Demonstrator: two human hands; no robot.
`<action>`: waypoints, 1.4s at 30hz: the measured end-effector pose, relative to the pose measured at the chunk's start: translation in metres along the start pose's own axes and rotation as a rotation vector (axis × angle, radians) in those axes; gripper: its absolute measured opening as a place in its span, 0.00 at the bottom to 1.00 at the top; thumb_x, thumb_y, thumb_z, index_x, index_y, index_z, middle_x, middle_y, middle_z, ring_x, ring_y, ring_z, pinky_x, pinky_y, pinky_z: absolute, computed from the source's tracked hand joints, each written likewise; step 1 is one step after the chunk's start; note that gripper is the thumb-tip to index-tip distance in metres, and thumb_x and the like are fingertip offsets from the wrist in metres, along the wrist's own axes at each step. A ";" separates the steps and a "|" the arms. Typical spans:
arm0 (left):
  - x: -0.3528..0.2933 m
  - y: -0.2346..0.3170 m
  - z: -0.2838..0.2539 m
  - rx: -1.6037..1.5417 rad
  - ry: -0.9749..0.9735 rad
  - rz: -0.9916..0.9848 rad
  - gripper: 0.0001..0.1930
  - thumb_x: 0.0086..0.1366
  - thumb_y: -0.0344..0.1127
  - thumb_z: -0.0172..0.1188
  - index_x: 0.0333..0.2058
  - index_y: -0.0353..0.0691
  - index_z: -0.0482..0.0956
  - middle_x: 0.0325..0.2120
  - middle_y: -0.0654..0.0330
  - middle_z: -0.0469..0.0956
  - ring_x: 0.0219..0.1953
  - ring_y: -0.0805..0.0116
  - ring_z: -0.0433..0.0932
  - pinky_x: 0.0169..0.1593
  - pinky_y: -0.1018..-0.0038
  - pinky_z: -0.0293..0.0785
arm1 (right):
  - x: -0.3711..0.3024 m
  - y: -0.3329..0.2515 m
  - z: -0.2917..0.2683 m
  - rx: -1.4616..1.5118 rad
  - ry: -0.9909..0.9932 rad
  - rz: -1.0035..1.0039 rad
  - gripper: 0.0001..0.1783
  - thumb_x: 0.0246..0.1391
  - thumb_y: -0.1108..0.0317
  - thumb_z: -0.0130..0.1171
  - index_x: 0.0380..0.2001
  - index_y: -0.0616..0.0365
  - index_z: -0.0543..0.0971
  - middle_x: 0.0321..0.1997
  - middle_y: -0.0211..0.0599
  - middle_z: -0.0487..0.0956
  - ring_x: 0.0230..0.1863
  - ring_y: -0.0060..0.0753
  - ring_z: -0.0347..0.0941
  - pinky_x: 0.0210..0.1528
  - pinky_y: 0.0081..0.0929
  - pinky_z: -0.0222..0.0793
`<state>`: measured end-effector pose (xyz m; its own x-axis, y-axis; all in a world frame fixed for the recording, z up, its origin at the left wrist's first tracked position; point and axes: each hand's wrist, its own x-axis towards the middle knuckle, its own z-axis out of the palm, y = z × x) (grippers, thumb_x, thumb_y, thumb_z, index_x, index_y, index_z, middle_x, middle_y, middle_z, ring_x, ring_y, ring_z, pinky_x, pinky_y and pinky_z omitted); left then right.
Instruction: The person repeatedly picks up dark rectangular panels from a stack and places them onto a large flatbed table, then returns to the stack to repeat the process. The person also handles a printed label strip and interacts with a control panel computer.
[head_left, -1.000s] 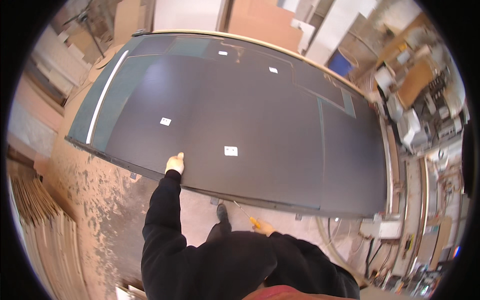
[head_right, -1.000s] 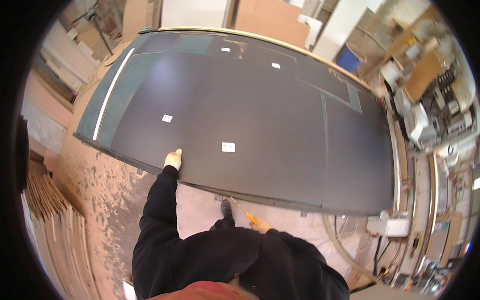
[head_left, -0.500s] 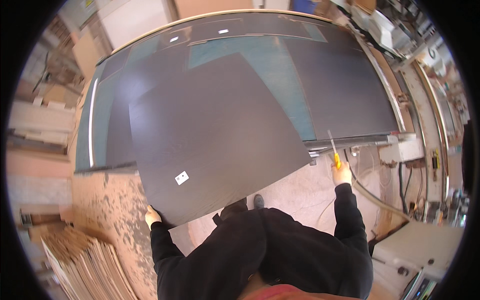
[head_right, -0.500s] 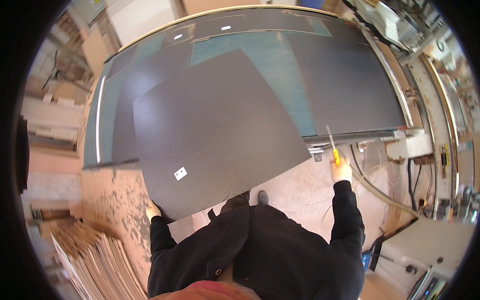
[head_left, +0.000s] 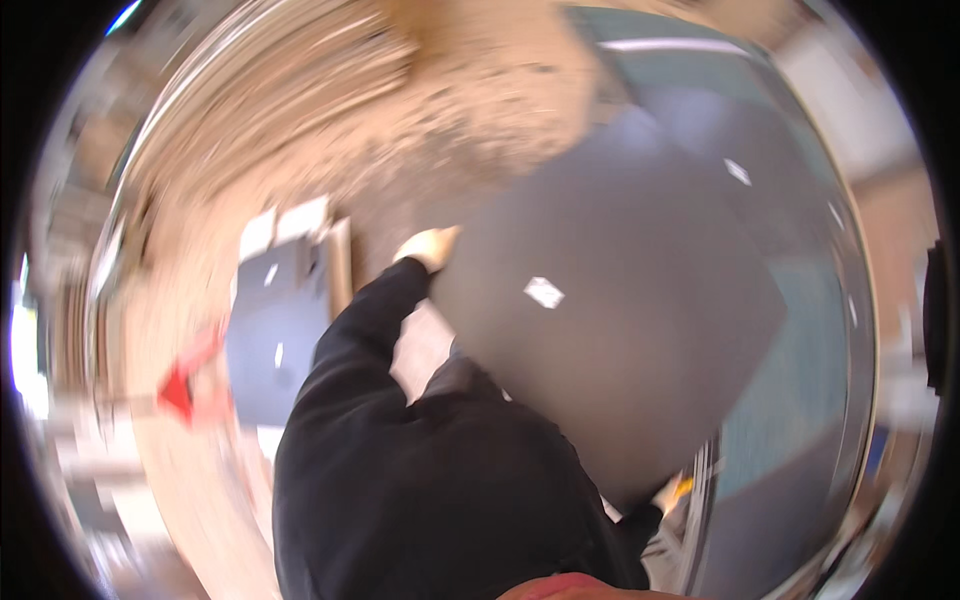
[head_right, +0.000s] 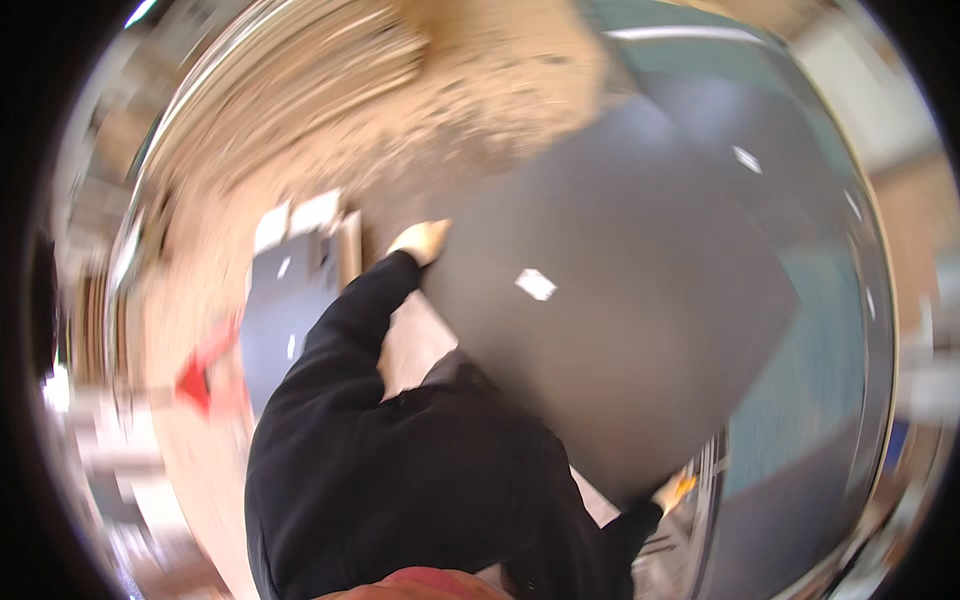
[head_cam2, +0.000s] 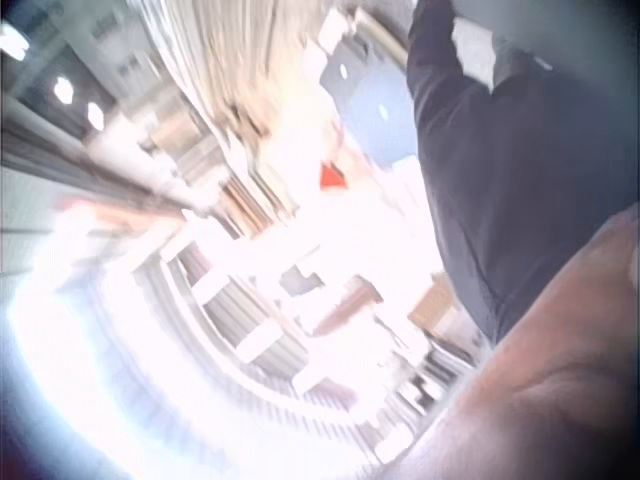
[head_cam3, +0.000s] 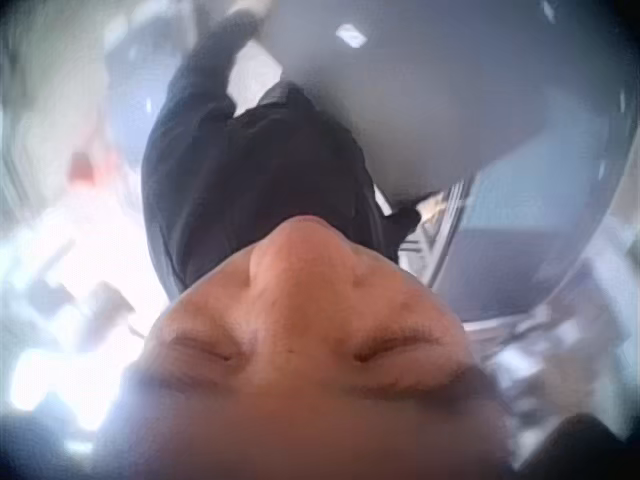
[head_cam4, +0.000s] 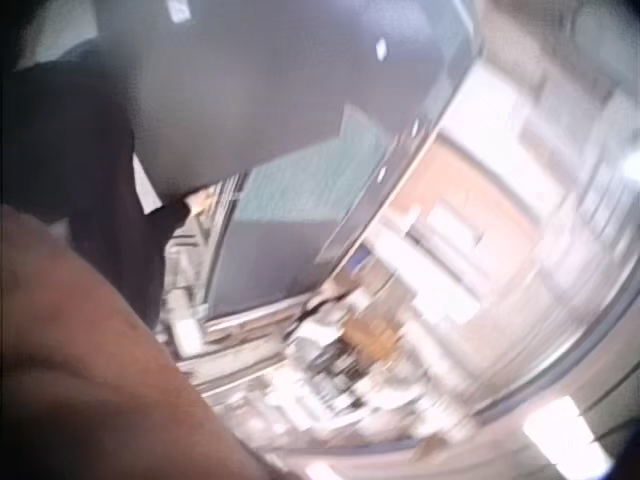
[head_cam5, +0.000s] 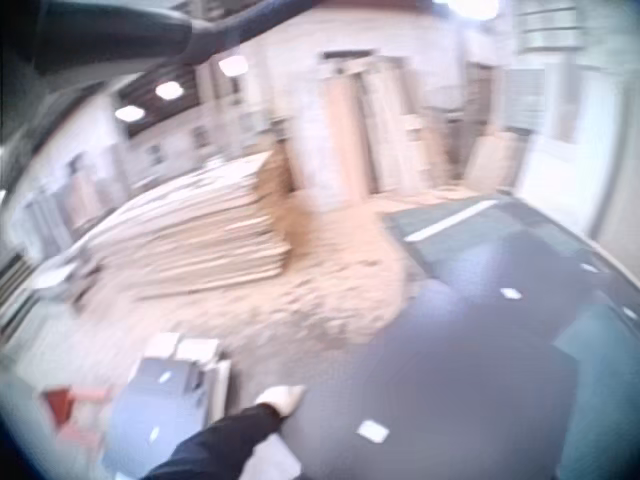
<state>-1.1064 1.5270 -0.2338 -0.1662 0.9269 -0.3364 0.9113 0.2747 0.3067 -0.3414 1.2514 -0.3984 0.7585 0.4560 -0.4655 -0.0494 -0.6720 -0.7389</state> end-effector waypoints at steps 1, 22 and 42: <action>-0.008 -0.014 0.003 -0.116 0.022 -0.275 0.31 0.75 0.56 0.39 0.48 0.34 0.82 0.47 0.37 0.81 0.52 0.38 0.79 0.57 0.49 0.71 | -0.018 -0.007 -0.002 -0.205 -0.001 -0.314 0.28 0.74 0.63 0.45 0.72 0.62 0.62 0.71 0.43 0.69 0.67 0.41 0.68 0.71 0.37 0.63; -0.514 -0.403 0.140 -0.412 0.579 -1.229 0.34 0.71 0.60 0.45 0.38 0.28 0.85 0.37 0.34 0.82 0.45 0.35 0.81 0.55 0.51 0.74 | -0.227 -0.196 0.478 -0.349 -0.835 -0.815 0.19 0.58 0.73 0.64 0.53 0.64 0.78 0.50 0.39 0.81 0.49 0.36 0.77 0.57 0.33 0.72; -0.682 -0.501 0.425 -0.970 0.760 -2.339 0.36 0.69 0.62 0.54 0.31 0.25 0.85 0.28 0.41 0.85 0.34 0.50 0.84 0.44 0.57 0.76 | -0.960 0.126 1.014 -0.834 -1.803 -1.421 0.12 0.59 0.73 0.61 0.46 0.61 0.76 0.38 0.34 0.79 0.40 0.28 0.76 0.46 0.28 0.73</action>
<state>-1.2897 0.6490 -0.5368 -0.2840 -0.8711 -0.4006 -0.9424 0.1766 0.2841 -1.7348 1.3209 -0.5384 -0.9645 0.1792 -0.1939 0.2618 0.5554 -0.7893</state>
